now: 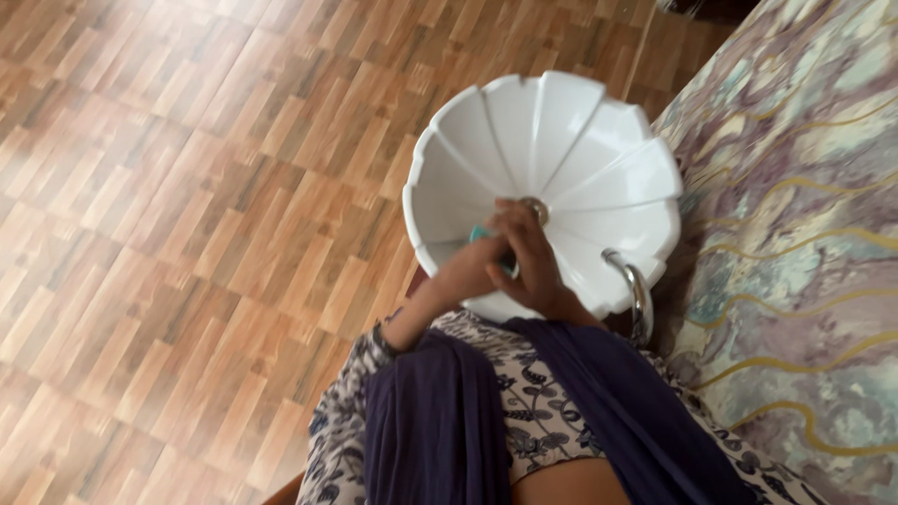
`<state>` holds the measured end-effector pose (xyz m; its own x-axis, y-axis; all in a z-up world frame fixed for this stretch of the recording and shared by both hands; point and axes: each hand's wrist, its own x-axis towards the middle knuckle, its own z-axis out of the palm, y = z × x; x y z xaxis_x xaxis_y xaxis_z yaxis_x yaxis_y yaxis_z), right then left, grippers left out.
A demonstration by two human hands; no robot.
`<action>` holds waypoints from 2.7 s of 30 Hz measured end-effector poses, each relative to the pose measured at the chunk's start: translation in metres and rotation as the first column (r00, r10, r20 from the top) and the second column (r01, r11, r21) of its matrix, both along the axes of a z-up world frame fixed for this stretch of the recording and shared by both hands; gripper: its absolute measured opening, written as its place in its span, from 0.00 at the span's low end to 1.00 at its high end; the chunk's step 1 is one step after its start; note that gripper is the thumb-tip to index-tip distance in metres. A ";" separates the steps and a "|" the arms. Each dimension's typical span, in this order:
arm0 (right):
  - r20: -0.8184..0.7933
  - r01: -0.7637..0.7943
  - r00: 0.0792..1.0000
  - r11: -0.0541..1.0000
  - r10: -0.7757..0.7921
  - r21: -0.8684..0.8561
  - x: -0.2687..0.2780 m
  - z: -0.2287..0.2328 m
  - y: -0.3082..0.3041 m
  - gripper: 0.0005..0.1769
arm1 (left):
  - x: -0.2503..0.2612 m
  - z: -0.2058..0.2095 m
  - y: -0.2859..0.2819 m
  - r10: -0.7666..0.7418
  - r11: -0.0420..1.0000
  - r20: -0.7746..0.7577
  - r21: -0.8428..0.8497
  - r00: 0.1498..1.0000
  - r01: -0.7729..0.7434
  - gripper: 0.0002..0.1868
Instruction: The person scrubs the inside of a white, flower-shaped sink using a teal brush. They repeatedly scrub the basin and the drain area with both hands, focusing on the interior surfaces.
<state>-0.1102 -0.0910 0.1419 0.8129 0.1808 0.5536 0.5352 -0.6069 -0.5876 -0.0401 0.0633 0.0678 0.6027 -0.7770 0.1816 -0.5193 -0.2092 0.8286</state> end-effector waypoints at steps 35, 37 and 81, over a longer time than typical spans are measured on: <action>-0.210 -0.031 0.978 0.995 0.011 -0.092 0.030 -0.047 0.029 0.32 | 0.007 -0.129 0.010 0.168 0.919 -0.308 -0.294 0.936 -0.262 0.11; -0.389 -0.045 0.921 0.998 0.021 -0.052 0.023 -0.030 0.018 0.32 | -0.002 -0.101 0.008 0.155 0.926 -0.169 -0.320 0.973 -0.203 0.14; -0.650 0.642 0.752 0.103 0.113 0.760 0.040 -0.182 -0.020 0.33 | 0.011 -0.057 -0.002 0.003 0.983 0.445 0.162 0.896 -0.084 0.46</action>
<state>-0.0702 -0.1113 -0.0404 0.8116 -0.4368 -0.3880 -0.0766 0.5788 -0.8119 -0.0287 0.0613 0.0105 0.5260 -0.7950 0.3020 -0.8094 -0.3590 0.4647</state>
